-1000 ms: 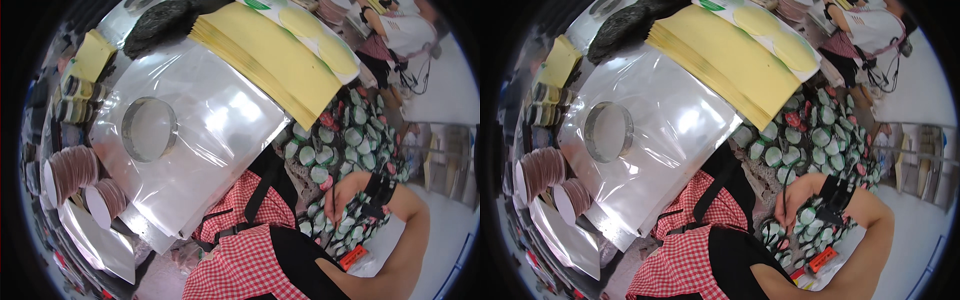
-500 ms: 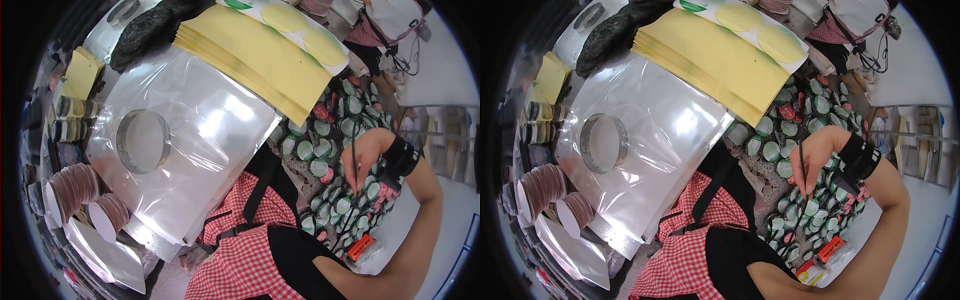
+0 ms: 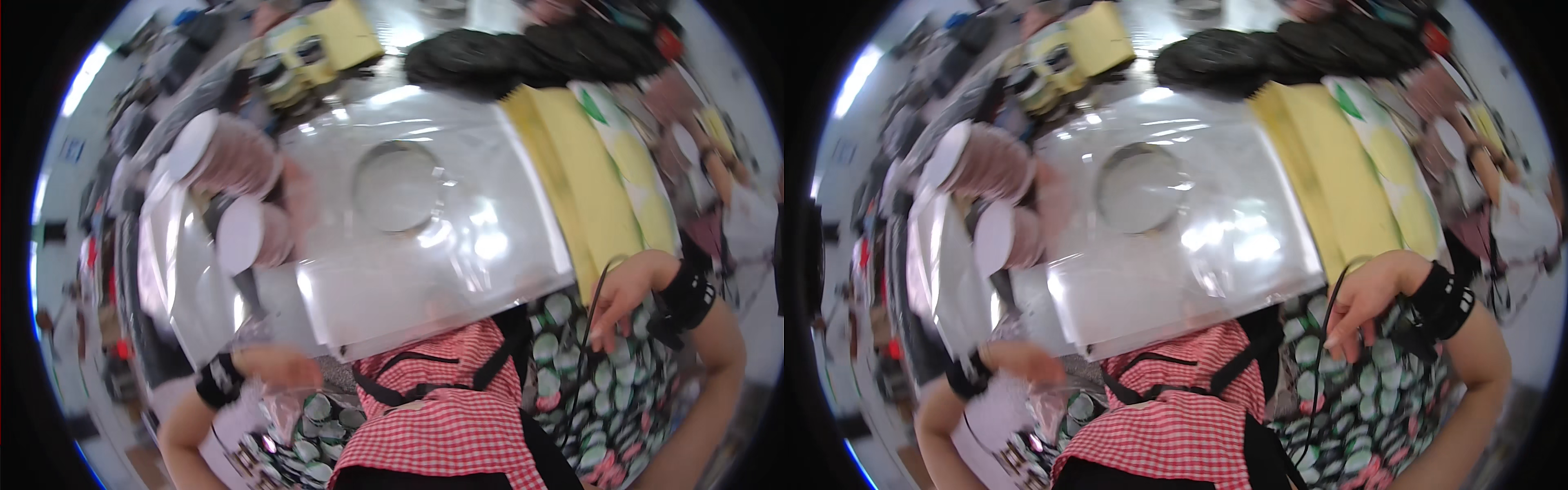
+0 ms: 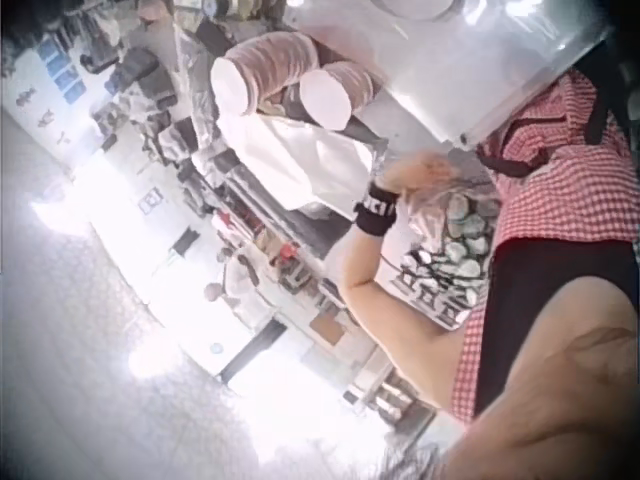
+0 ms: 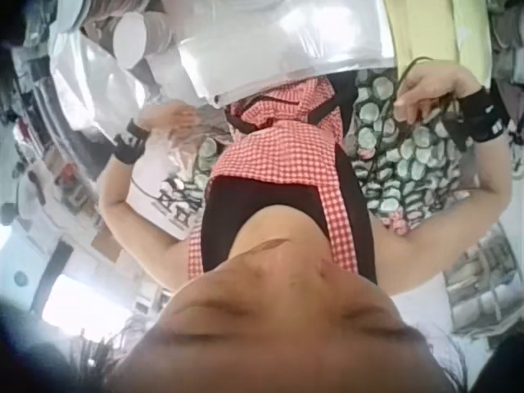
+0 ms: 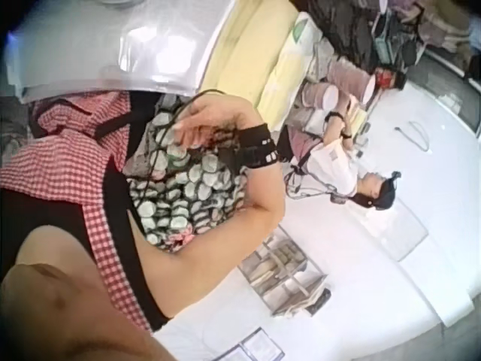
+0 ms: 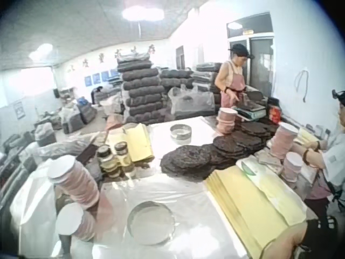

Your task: Wrapping round compressed tea cakes in plastic and foil at a production table.

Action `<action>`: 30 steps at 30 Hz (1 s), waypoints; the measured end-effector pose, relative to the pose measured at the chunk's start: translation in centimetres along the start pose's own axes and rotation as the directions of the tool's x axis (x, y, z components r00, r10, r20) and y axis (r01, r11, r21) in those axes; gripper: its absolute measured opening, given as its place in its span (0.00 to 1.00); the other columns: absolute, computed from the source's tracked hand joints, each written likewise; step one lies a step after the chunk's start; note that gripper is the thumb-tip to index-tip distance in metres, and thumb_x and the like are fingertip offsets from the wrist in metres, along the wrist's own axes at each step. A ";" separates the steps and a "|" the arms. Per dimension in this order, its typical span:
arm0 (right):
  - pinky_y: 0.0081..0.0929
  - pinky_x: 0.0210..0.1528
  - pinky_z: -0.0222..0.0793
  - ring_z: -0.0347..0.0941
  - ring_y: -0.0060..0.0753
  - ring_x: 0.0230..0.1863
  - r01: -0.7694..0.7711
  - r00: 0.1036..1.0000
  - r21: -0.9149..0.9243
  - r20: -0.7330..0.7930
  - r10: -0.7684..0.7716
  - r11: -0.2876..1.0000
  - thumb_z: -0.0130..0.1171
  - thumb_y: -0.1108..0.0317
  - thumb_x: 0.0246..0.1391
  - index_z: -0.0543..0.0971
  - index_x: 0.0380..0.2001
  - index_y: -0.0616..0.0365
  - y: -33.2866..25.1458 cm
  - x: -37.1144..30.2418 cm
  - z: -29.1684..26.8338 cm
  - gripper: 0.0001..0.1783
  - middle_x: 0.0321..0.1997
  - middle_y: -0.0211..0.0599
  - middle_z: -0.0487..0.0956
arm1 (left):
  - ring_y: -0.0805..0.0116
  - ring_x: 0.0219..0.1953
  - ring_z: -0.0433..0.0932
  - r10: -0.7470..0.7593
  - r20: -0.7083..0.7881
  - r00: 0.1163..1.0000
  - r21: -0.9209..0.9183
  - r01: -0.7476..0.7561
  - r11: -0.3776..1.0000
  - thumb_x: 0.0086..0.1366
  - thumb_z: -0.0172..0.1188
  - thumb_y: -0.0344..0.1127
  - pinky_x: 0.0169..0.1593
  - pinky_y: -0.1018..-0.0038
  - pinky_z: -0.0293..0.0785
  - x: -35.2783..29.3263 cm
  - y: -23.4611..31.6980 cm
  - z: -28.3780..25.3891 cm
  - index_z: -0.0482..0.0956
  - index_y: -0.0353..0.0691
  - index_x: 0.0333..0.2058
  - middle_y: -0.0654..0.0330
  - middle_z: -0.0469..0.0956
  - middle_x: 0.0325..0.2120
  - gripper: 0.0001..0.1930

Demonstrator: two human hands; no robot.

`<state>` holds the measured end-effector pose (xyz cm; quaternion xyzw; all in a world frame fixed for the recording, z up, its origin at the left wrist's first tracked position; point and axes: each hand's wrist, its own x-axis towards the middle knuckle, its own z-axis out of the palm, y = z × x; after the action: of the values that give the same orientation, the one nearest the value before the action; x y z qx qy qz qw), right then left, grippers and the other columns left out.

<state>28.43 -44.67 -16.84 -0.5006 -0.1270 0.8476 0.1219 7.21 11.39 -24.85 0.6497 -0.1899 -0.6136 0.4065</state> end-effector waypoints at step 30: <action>0.34 0.35 0.73 0.79 0.38 0.28 0.004 -0.441 -0.813 -0.524 -0.728 0.582 0.59 0.61 0.55 0.81 0.31 0.59 -22.2 -5.8 -26.8 0.11 0.24 0.40 0.80 | 0.47 0.72 0.50 0.282 -0.956 0.076 0.275 0.553 0.786 0.59 0.65 0.51 0.70 0.48 0.47 12.9 1.9 -8.0 0.56 0.27 0.66 0.39 0.55 0.67 0.46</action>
<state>56.46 -23.32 -17.07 -0.8552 -0.3658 -0.0565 0.3629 17.55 2.99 -32.32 0.9897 0.0229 0.0465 0.1334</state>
